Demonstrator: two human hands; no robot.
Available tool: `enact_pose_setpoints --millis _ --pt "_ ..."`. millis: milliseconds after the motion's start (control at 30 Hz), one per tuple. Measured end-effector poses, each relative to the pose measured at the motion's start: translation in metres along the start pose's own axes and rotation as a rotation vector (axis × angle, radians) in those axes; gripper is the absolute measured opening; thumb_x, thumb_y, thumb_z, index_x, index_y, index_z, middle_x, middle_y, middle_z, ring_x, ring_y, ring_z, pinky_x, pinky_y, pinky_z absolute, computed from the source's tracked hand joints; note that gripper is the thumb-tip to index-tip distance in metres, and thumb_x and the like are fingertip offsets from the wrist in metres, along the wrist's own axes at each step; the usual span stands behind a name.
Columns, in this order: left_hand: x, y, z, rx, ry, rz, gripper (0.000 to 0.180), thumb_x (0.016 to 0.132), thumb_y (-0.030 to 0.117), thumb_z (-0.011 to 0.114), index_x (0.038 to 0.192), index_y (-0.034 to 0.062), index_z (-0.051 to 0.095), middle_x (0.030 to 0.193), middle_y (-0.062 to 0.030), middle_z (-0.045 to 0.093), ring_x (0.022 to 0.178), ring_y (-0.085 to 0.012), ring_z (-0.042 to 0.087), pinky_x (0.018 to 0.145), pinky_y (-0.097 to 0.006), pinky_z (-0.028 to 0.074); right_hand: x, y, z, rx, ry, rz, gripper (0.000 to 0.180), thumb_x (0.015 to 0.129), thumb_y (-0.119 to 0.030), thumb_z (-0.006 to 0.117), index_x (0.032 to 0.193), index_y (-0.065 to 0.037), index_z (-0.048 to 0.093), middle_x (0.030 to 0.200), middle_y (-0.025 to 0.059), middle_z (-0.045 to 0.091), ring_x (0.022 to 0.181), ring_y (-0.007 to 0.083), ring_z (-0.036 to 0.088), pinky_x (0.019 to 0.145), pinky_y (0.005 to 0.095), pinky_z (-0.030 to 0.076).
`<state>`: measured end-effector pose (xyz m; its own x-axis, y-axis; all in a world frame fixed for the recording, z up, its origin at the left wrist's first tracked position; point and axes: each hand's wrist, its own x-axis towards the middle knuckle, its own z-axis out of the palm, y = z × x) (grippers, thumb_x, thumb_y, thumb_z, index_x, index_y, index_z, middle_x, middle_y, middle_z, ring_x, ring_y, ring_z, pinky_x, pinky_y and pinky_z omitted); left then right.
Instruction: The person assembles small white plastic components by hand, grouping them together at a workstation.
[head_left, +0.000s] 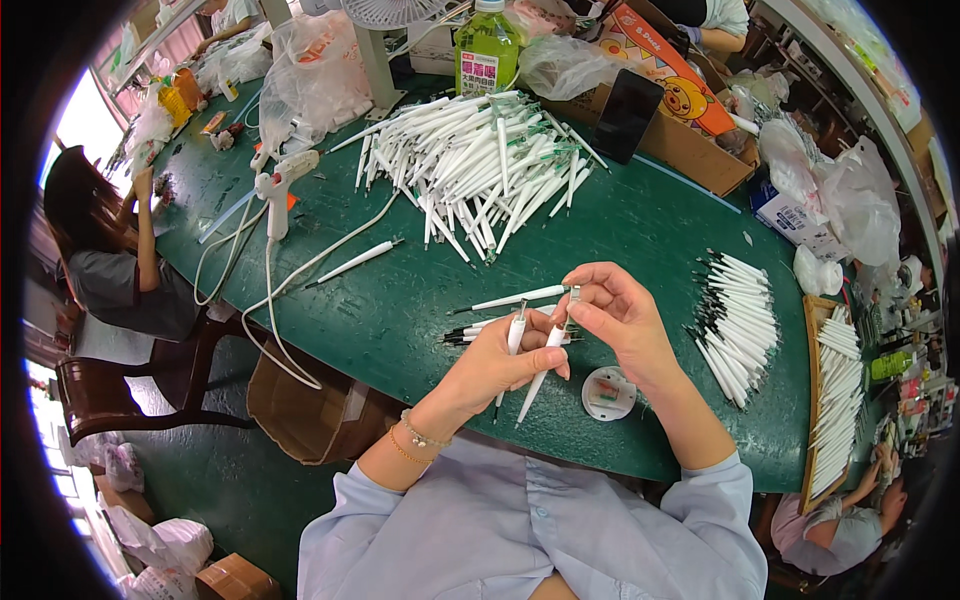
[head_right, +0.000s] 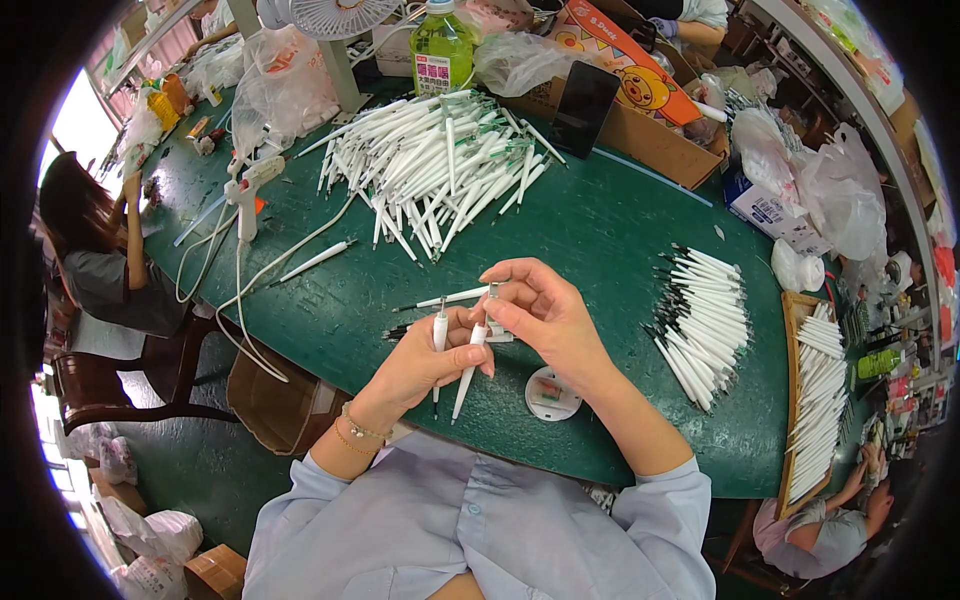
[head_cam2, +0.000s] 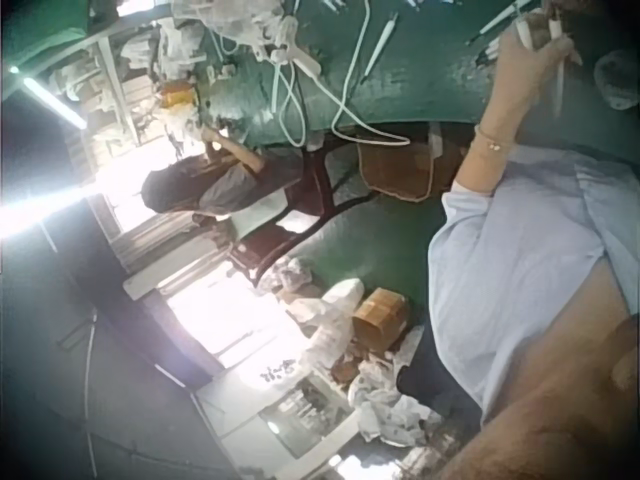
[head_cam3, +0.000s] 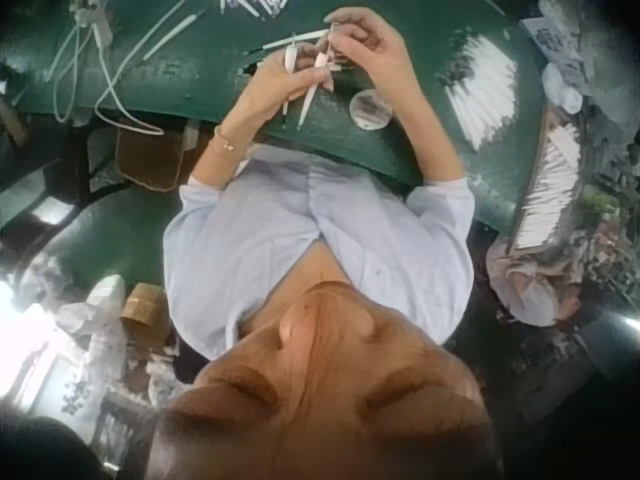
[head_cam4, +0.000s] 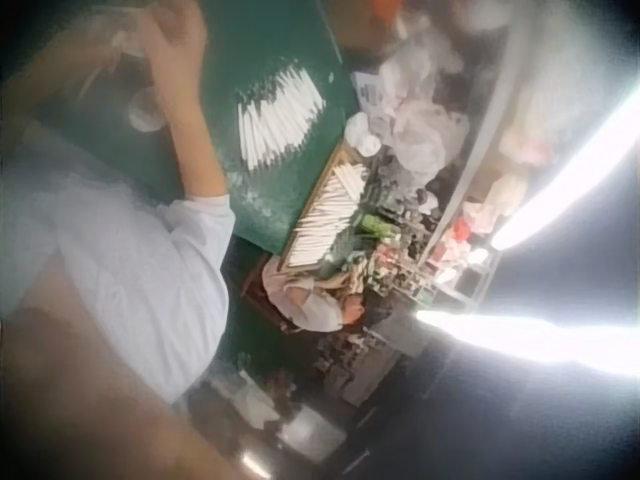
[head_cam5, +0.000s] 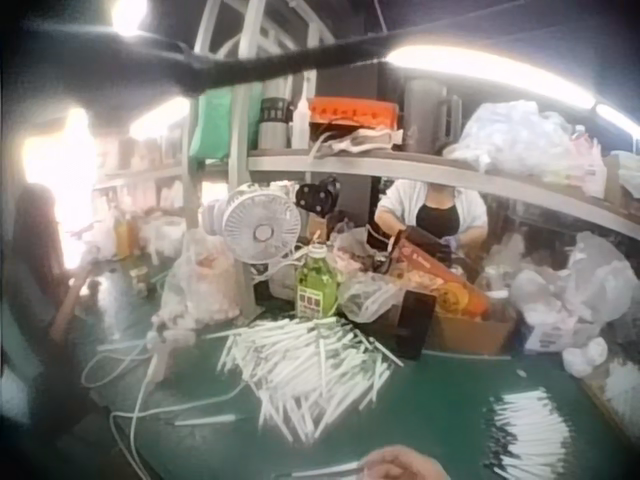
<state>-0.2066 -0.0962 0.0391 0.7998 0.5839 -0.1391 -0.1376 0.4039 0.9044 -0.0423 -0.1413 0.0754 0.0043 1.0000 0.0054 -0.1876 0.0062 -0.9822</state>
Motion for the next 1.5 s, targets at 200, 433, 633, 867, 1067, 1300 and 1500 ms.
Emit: enact_pose_setpoints --millis 200,433,633,867,1067,1300,1500 --pt "0.0 0.003 -0.001 -0.026 -0.036 -0.055 0.032 0.083 0.02 0.055 0.103 -0.0036 0.051 0.075 -0.0067 0.061 0.046 0.0012 0.032 0.039 -0.014 0.022 -0.002 -0.005 -0.001 -0.037 -0.001 0.033 0.018 0.08 -0.006 0.056 0.097 -0.002 0.049 0.08 0.0078 0.059 0.078 0.0129 0.057 0.071 0.0249 0.045" --pt "-0.001 0.002 0.002 -0.083 -0.04 -0.045 0.026 0.085 0.017 0.051 0.1 -0.003 0.054 0.08 -0.0069 0.061 0.044 0.0019 0.029 0.039 -0.013 0.021 -0.003 -0.004 0.003 -0.021 0.029 0.034 0.015 0.082 -0.009 0.055 0.094 -0.001 0.05 0.083 0.0109 0.061 0.077 0.0143 0.058 0.066 0.0245 0.046" --pt "-0.001 -0.003 0.0 -0.043 -0.012 -0.036 0.02 0.085 0.018 0.052 0.088 0.0002 0.061 0.08 -0.0062 0.061 0.044 0.0016 0.03 0.038 -0.014 0.021 -0.001 -0.002 0.003 -0.039 0.036 0.045 0.015 0.082 -0.009 0.054 0.093 0.0 0.051 0.083 0.0118 0.062 0.078 0.0147 0.059 0.064 0.0236 0.047" --pt "-0.002 -0.013 -0.005 -0.015 0.048 0.055 0.022 0.084 0.021 0.053 0.091 0.0009 0.06 0.073 -0.001 0.06 0.043 0.0013 0.028 0.038 -0.015 0.019 -0.005 0.014 0.006 -0.059 -0.05 -0.031 0.017 0.084 -0.01 0.052 0.097 0.001 0.05 0.093 0.0134 0.06 0.079 0.0147 0.059 0.068 0.0248 0.048" --pt "-0.001 0.006 -0.014 -0.17 0.097 0.013 0.031 0.088 0.025 0.046 0.104 -0.0021 0.051 0.071 -0.0026 0.057 0.049 -0.0015 0.037 0.041 -0.015 0.026 0.045 0.015 -0.018 -0.226 -0.002 -0.085 0.033 0.086 -0.022 0.047 0.115 -0.005 0.045 0.09 0.0074 0.061 0.08 0.0129 0.057 0.065 0.0254 0.045" --pt "0.01 -0.006 -0.003 -0.493 0.098 0.02 0.032 0.089 0.028 0.043 0.105 0.0008 0.045 0.063 -0.0023 0.05 0.062 -0.0114 0.046 0.056 -0.023 0.038 0.142 0.068 -0.082 -1.331 0.472 -0.185 0.043 0.077 -0.02 0.057 0.114 -0.003 0.041 0.071 0.0068 0.059 0.061 0.0131 0.056 0.053 0.0248 0.043" --pt "0.003 -0.008 -0.022 -0.57 0.123 -0.022 0.026 0.087 0.023 0.048 0.104 0.0022 0.045 0.06 0.0016 0.039 0.05 -0.0053 0.037 0.038 -0.017 0.027 0.114 0.047 -0.076 -0.096 0.493 0.028 0.044 0.074 -0.007 0.05 0.116 -0.001 0.039 0.062 0.0007 0.045 0.045 0.0068 0.04 0.037 0.0202 0.029"
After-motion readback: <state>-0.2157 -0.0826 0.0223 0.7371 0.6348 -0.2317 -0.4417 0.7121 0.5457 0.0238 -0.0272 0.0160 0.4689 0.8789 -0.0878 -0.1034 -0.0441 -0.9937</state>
